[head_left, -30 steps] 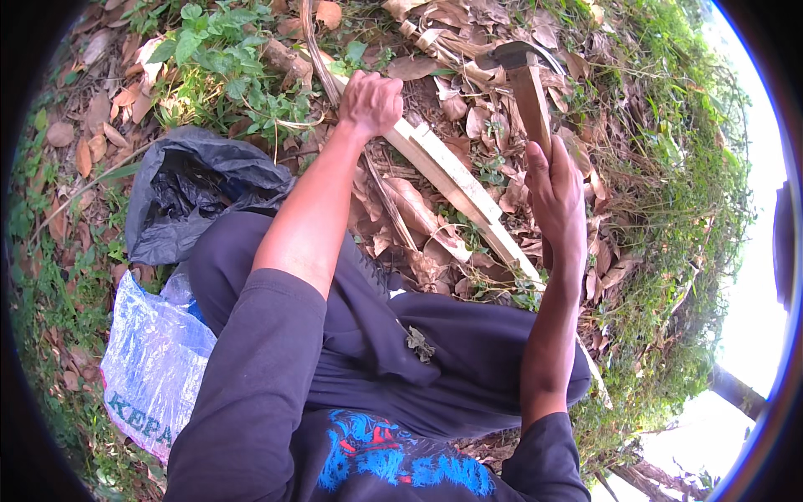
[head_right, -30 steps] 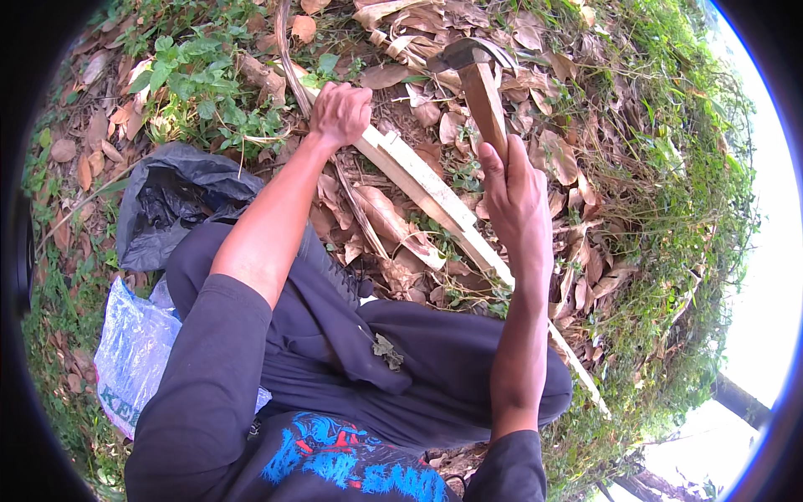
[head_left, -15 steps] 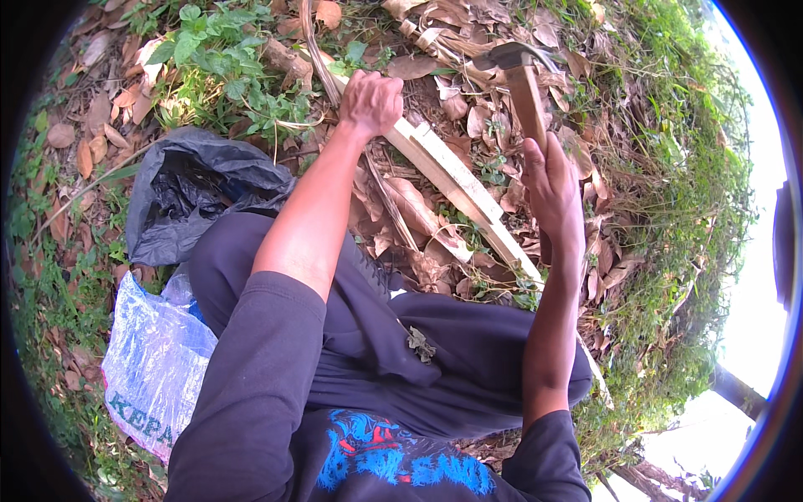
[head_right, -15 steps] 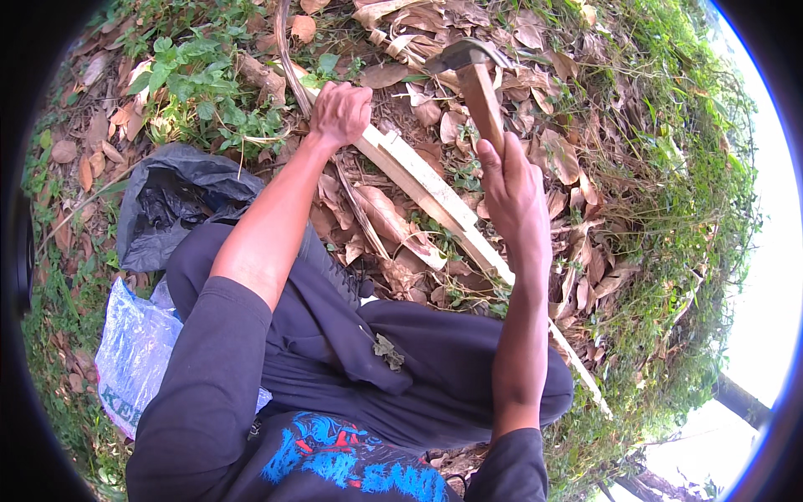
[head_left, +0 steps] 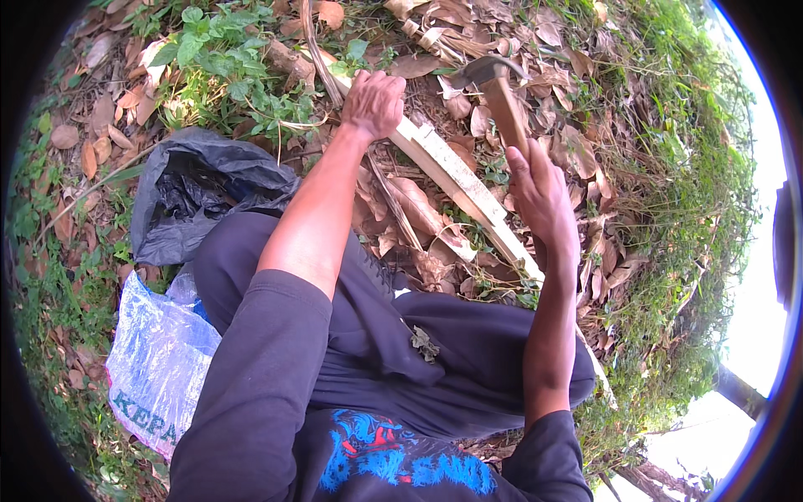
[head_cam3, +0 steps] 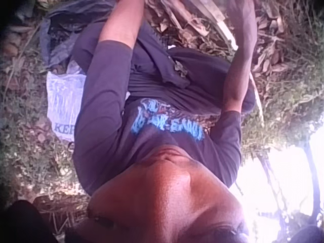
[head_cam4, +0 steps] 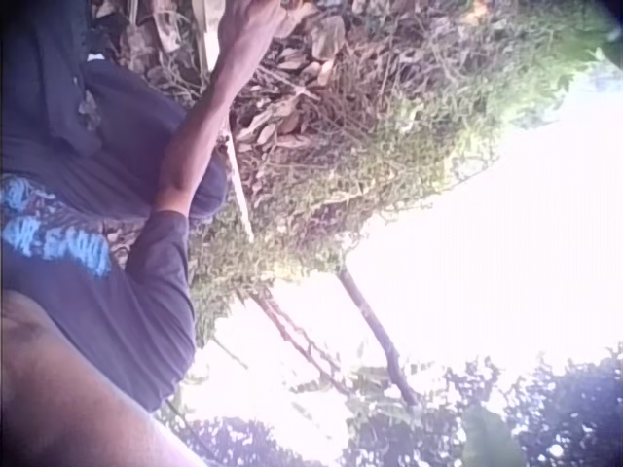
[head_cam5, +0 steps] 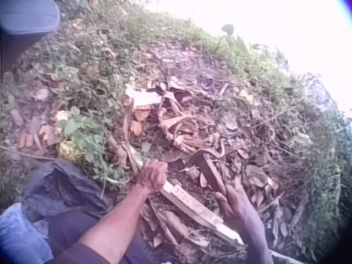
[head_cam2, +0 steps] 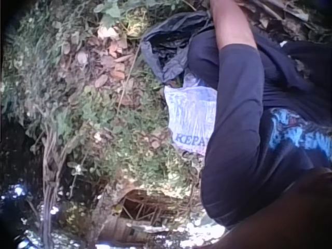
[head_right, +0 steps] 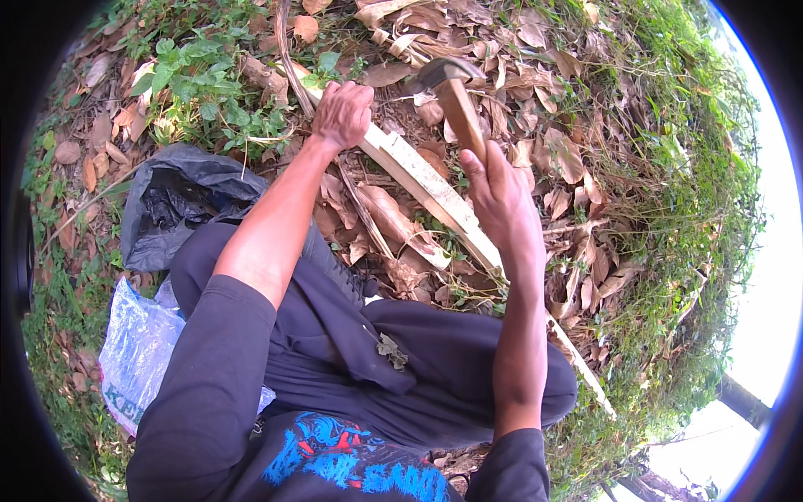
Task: The person sits on the ground and uses a small axe to split a long piece of wood into smaller sections. They repeatedly strike the wood with the axe, creating a pile of wood chips and split pieces.
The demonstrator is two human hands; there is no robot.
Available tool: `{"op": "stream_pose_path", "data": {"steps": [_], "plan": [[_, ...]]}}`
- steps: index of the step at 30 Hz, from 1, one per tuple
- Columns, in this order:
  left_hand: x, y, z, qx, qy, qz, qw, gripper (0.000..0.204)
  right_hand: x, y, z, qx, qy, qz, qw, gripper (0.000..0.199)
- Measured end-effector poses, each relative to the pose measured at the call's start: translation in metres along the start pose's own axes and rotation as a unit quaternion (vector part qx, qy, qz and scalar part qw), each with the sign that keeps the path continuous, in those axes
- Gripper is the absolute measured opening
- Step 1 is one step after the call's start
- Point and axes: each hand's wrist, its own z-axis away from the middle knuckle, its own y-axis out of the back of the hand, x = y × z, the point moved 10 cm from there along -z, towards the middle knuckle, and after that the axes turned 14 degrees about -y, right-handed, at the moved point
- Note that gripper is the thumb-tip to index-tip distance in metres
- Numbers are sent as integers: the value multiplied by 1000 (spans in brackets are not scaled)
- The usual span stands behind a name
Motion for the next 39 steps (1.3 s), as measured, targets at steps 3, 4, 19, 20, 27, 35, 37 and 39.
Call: {"op": "stream_pose_path", "data": {"steps": [3,4,19,20,27,35,37,39], "plan": [[-2,-6,-1,-13,11,8,1000,16,16,-42,0,-9,97,164,982,41],[-2,-4,-1,-5,13,17,1000,16,9,-45,3,-17,116,130,985,41],[-4,-7,-3,18,17,32,999,11,28,-12,-3,35,100,150,983,42],[-4,-10,-1,1,14,22,1000,12,29,-5,-2,-18,13,97,995,40],[-7,-10,1,0,16,18,1000,18,1,5,17,80,17,-91,992,37],[-8,-14,1,-29,30,15,999,17,-15,17,25,92,96,42,990,36],[-10,-16,3,-53,38,4,998,17,-29,35,38,121,54,-23,991,36],[-7,-10,0,-25,31,8,999,16,-31,27,34,91,45,-27,994,36]]}}
